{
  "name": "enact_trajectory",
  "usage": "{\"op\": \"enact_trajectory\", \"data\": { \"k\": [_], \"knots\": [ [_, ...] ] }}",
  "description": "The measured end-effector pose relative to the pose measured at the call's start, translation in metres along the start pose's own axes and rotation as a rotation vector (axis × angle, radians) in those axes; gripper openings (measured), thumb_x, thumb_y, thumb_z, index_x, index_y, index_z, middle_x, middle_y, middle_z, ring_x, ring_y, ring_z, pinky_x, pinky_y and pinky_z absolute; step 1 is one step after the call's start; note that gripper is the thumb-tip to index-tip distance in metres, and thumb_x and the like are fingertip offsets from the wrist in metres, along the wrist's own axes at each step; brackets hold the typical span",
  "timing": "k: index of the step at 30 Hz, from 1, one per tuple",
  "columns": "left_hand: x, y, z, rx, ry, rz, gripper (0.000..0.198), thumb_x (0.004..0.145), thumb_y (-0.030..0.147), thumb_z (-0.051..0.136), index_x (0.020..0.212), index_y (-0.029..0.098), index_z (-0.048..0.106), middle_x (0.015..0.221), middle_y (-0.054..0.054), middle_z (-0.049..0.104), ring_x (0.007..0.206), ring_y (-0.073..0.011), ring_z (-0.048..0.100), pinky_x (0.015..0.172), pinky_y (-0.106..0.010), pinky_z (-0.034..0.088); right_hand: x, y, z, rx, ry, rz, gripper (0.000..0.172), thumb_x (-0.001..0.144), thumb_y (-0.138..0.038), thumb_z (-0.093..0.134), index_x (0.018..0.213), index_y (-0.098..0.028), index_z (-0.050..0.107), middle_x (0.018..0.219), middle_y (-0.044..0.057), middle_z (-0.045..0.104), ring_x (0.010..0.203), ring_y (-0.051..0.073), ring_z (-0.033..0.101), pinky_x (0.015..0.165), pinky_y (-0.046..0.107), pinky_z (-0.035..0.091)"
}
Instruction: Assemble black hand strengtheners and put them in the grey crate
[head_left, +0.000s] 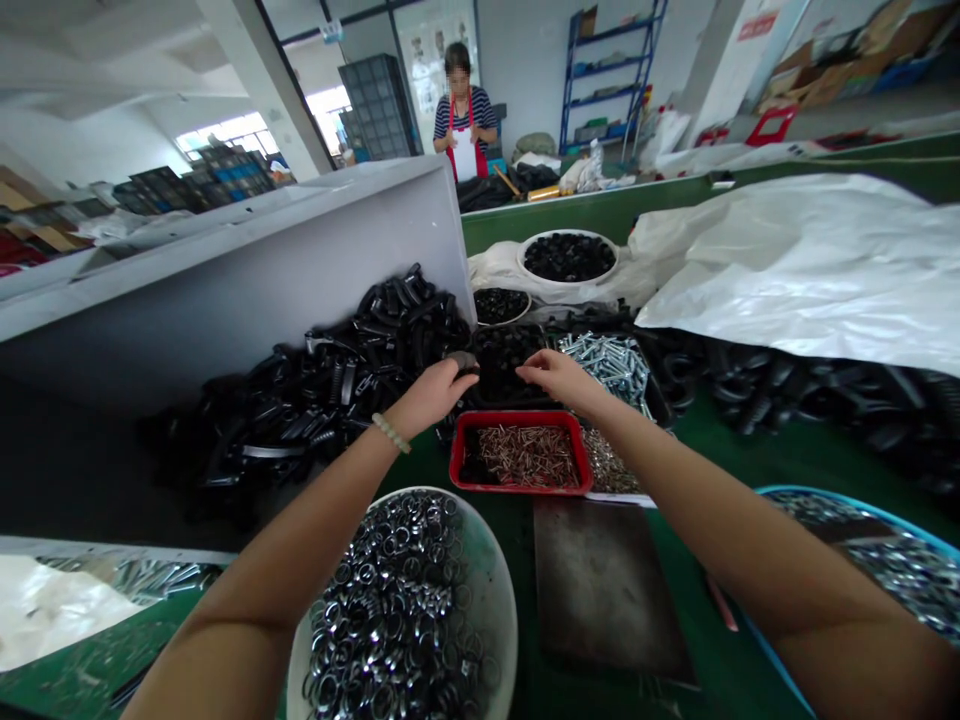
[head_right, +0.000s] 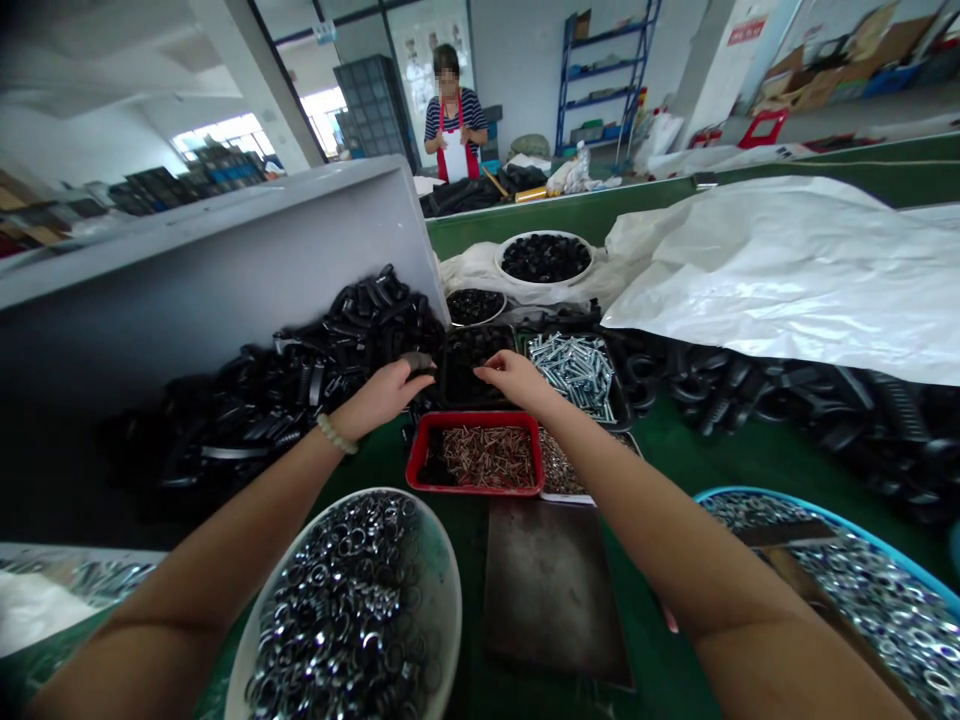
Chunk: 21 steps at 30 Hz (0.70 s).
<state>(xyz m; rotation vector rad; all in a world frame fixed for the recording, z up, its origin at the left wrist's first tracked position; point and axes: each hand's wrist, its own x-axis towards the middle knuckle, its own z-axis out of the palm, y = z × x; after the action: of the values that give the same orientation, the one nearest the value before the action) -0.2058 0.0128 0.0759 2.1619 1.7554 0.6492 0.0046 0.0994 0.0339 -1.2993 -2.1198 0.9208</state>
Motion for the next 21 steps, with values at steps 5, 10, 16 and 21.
{"op": "enact_trajectory", "data": {
  "k": [5, 10, 16, 21],
  "knots": [
    [-0.047, 0.001, 0.048, 0.183, -0.212, 0.095, 0.022, 0.091, 0.017, 0.046, 0.111, 0.016, 0.056, 0.113, -0.011, 0.062, 0.109, -0.0211, 0.057, 0.099, -0.035, 0.045, 0.015, 0.016, 0.015, -0.291, -0.051, -0.053, 0.023, 0.082, -0.032, 0.065, 0.097, -0.014, 0.065, 0.104, 0.014, 0.066, 0.097, 0.025, 0.061, 0.086, 0.034, 0.044],
    [-0.067, 0.002, 0.073, 0.368, -0.225, 0.187, 0.03, 0.091, 0.011, 0.037, 0.113, 0.015, 0.056, 0.115, -0.013, 0.057, 0.109, -0.0242, 0.052, 0.098, -0.041, 0.044, -0.001, 0.023, 0.008, -0.465, -0.129, -0.078, 0.029, 0.091, -0.041, 0.053, 0.095, -0.017, 0.069, 0.106, 0.013, 0.066, 0.103, 0.025, 0.061, 0.09, 0.034, 0.043],
    [-0.061, 0.004, 0.069, 0.342, -0.323, 0.151, 0.025, 0.087, 0.011, 0.044, 0.106, 0.013, 0.06, 0.111, -0.014, 0.061, 0.108, -0.0236, 0.056, 0.101, -0.038, 0.042, -0.031, 0.024, 0.003, -0.534, -0.135, -0.056, 0.033, 0.094, -0.039, 0.047, 0.087, -0.017, 0.071, 0.104, 0.012, 0.066, 0.102, 0.022, 0.063, 0.09, 0.031, 0.044],
    [-0.063, 0.009, 0.067, 0.329, -0.343, 0.124, 0.022, 0.083, 0.013, 0.053, 0.103, 0.015, 0.064, 0.109, -0.011, 0.062, 0.099, -0.0212, 0.062, 0.094, -0.033, 0.046, -0.058, 0.007, -0.004, -0.439, 0.007, -0.007, 0.031, 0.093, -0.033, 0.046, 0.108, -0.014, 0.065, 0.116, 0.015, 0.062, 0.105, 0.024, 0.062, 0.093, 0.032, 0.043]
  ]
}}
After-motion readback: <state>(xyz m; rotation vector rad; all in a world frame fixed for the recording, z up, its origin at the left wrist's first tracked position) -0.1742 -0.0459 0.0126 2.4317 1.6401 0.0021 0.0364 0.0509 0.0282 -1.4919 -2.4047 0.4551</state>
